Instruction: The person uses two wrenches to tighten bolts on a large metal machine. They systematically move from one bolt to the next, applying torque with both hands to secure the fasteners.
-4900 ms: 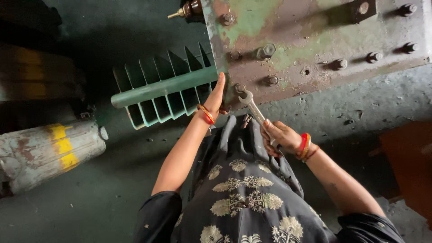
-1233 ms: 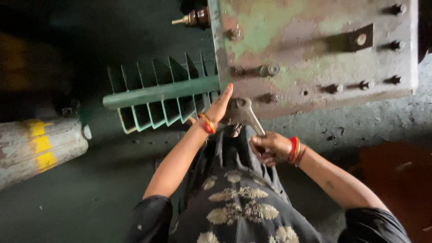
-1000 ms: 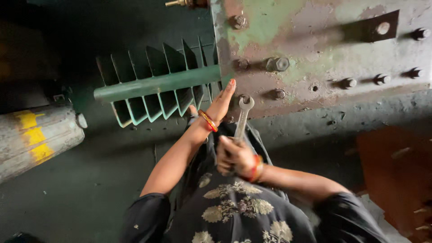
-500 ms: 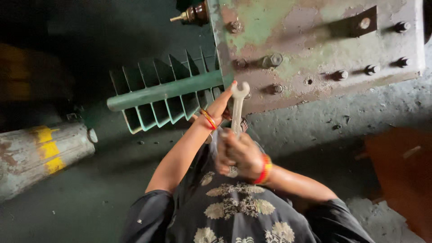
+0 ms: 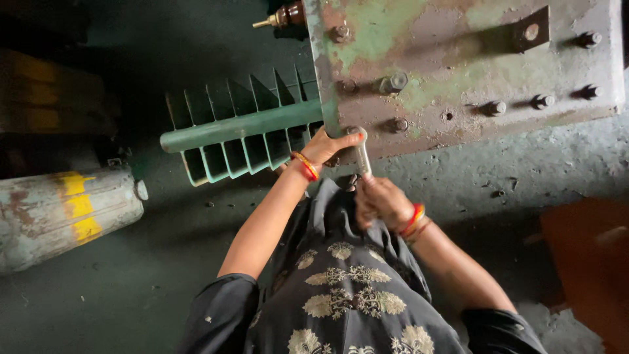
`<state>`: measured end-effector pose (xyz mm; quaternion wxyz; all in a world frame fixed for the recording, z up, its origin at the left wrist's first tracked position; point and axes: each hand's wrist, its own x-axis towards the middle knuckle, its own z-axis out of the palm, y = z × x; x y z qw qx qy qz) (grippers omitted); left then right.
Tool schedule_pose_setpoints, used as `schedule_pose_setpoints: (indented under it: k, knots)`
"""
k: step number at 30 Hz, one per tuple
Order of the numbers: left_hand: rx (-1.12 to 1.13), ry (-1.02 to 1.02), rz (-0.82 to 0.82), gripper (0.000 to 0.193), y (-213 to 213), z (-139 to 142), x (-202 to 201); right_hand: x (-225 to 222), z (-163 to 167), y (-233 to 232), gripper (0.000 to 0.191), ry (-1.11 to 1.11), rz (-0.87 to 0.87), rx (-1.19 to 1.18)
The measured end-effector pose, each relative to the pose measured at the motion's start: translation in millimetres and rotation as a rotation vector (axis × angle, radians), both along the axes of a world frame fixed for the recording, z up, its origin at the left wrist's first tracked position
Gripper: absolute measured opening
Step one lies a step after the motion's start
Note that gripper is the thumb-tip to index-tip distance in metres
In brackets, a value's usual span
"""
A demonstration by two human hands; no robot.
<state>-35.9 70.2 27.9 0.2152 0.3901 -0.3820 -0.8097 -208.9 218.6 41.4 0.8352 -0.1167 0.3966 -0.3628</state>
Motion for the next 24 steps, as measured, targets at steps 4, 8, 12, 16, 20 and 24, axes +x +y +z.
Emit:
schedule_pose_setpoints:
  k: [4,8,12,16,20,24]
  knots:
    - [-0.006,-0.266,-0.026,0.053,2.9,4.3,-5.4,13.7,-3.4,17.9,0.045,0.007,-0.140,0.059]
    - [0.040,-0.264,0.019,0.057,3.7,-8.2,-11.3,5.7,-11.7,20.4,0.056,-0.072,0.050,0.081]
    - [0.049,0.155,0.093,0.058,7.6,-39.6,-20.2,7.8,-18.9,16.5,0.063,-0.117,-0.005,0.223]
    - [0.039,0.046,0.072,0.059,16.0,-65.3,-19.6,50.3,-22.5,23.1,0.064,-0.129,-0.188,0.193]
    - [0.392,0.194,-0.021,0.063,20.9,-68.9,3.2,105.1,-27.1,20.9,0.063,-0.110,-0.344,0.178]
    - [0.652,0.444,-0.094,0.072,21.0,-69.6,13.0,129.3,-23.7,8.0,0.061,-0.150,-0.431,0.144]
